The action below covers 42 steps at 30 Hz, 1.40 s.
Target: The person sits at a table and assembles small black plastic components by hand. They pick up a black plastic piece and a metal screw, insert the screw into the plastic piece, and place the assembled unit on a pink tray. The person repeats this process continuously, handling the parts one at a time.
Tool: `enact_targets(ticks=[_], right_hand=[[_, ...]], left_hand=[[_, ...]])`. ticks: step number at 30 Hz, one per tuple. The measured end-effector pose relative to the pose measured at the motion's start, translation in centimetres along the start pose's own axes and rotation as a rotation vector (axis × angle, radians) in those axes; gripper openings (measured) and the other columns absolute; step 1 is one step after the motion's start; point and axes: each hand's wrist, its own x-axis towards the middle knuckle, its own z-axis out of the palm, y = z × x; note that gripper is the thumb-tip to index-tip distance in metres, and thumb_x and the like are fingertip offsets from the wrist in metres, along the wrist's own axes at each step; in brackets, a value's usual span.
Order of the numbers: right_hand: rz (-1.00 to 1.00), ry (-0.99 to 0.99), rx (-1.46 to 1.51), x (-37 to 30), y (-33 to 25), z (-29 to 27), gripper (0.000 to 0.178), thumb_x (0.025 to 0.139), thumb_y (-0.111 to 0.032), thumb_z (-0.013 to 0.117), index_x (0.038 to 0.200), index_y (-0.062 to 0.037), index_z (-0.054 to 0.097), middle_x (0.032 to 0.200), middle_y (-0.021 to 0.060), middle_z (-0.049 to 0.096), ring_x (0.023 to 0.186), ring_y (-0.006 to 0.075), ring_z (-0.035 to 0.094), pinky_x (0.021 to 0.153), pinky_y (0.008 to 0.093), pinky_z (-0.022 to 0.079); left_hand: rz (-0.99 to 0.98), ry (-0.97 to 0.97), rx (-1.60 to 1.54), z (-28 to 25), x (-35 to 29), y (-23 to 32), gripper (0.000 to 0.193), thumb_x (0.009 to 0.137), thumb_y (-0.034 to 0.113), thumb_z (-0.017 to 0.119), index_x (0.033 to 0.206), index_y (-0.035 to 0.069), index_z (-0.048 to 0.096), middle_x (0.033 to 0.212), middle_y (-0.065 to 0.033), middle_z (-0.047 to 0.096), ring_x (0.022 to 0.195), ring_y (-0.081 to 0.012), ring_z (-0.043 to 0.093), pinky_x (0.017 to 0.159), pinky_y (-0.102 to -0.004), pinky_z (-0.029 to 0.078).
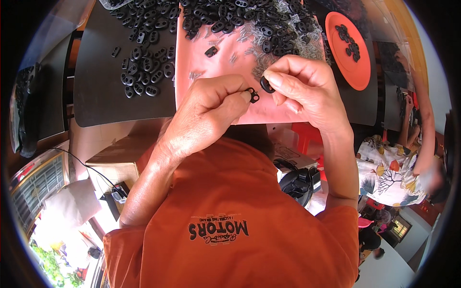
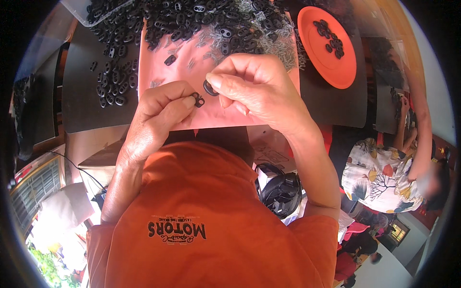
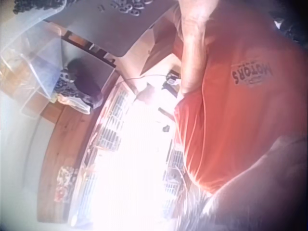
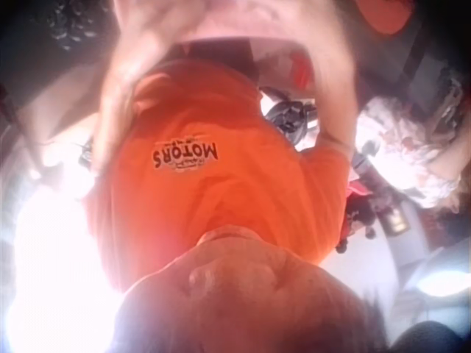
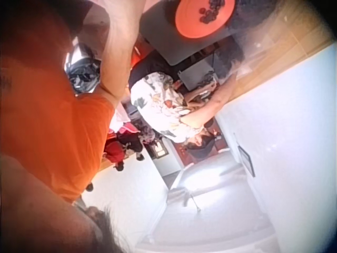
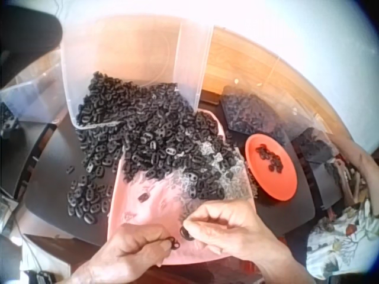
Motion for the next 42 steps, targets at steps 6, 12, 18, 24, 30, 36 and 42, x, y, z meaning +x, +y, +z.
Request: enact_targets(ticks=[6, 12, 18, 24, 30, 36, 42], right_hand=[[-0.003, 0.021, -0.052, 0.0, -0.3, 0.1, 0.018, 0.09, -0.017, 0.065, 0.088, 0.0007, 0.065, 0.061, 0.0004, 0.058, 0.048, 0.0006, 0.043, 0.043, 0.0175, 0.031], [-0.007, 0.04, -0.08, 0.4, -0.1, 0.0, 0.017, 0.09, -0.016, 0.065, 0.086, 0.0002, 0.065, 0.06, 0.0005, 0.058, 0.048, 0.0008, 0.043, 0.042, 0.0179, 0.031], [0.008, 0.029, -0.025, 0.5, -0.1, -0.4, 0.016, 0.089, -0.015, 0.066, 0.086, 0.0004, 0.065, 0.06, 0.0011, 0.058, 0.047, 0.0011, 0.043, 0.042, 0.018, 0.031], [0.001, 0.022, -0.014, 0.7, -0.2, -0.6, 0.015, 0.089, -0.015, 0.066, 0.086, 0.0004, 0.066, 0.061, 0.0021, 0.058, 0.048, 0.0013, 0.043, 0.041, 0.0177, 0.031], [0.023, 0.029, -0.005, 0.5, -0.5, -0.5, 0.016, 0.089, -0.014, 0.067, 0.086, 0.001, 0.066, 0.062, 0.0025, 0.059, 0.048, 0.0014, 0.043, 0.042, 0.0173, 0.032], [0.027, 0.004, 0.002, 0.6, -0.4, -0.7, 0.017, 0.089, -0.016, 0.067, 0.088, 0.0013, 0.066, 0.062, 0.0029, 0.059, 0.047, 0.0011, 0.043, 0.041, 0.0168, 0.031], [0.082, -0.025, 0.175, 0.7, 0.1, -0.9, 0.019, 0.089, -0.017, 0.066, 0.092, 0.0023, 0.065, 0.064, 0.0041, 0.06, 0.045, 0.0013, 0.042, 0.04, 0.016, 0.029]], left_hand=[[0.036, -0.028, 0.024, -0.1, 0.1, -0.3, 0.013, 0.092, 0.005, 0.048, 0.085, -0.001, 0.057, 0.068, 0.0054, 0.043, 0.06, -0.0017, 0.034, 0.051, -0.0193, 0.027], [0.02, -0.032, -0.009, -0.1, 0.4, 0.0, 0.012, 0.092, 0.005, 0.048, 0.086, -0.002, 0.056, 0.068, 0.0056, 0.041, 0.058, -0.0017, 0.032, 0.05, -0.0193, 0.025], [0.022, -0.037, -0.024, -0.2, 0.7, -0.2, 0.011, 0.092, 0.004, 0.048, 0.087, -0.002, 0.056, 0.068, 0.0054, 0.041, 0.058, -0.0019, 0.032, 0.05, -0.0193, 0.025], [0.012, -0.022, -0.016, -0.1, 0.8, 0.0, 0.011, 0.091, 0.004, 0.048, 0.085, -0.002, 0.056, 0.067, 0.0049, 0.041, 0.058, -0.0025, 0.033, 0.05, -0.0199, 0.025], [0.022, -0.049, -0.021, -0.4, 0.7, 0.0, 0.011, 0.091, 0.004, 0.049, 0.084, -0.001, 0.055, 0.068, 0.0044, 0.043, 0.058, -0.0028, 0.034, 0.05, -0.0198, 0.026], [0.025, -0.047, -0.003, -0.5, 0.7, 0.1, 0.011, 0.091, 0.005, 0.05, 0.083, -0.001, 0.055, 0.069, 0.0033, 0.045, 0.058, -0.0034, 0.036, 0.051, -0.02, 0.028], [0.044, -0.064, -0.079, -0.6, 0.6, 0.1, 0.013, 0.09, 0.006, 0.05, 0.082, -0.001, 0.057, 0.067, 0.003, 0.046, 0.058, -0.0028, 0.037, 0.05, -0.0197, 0.028]])
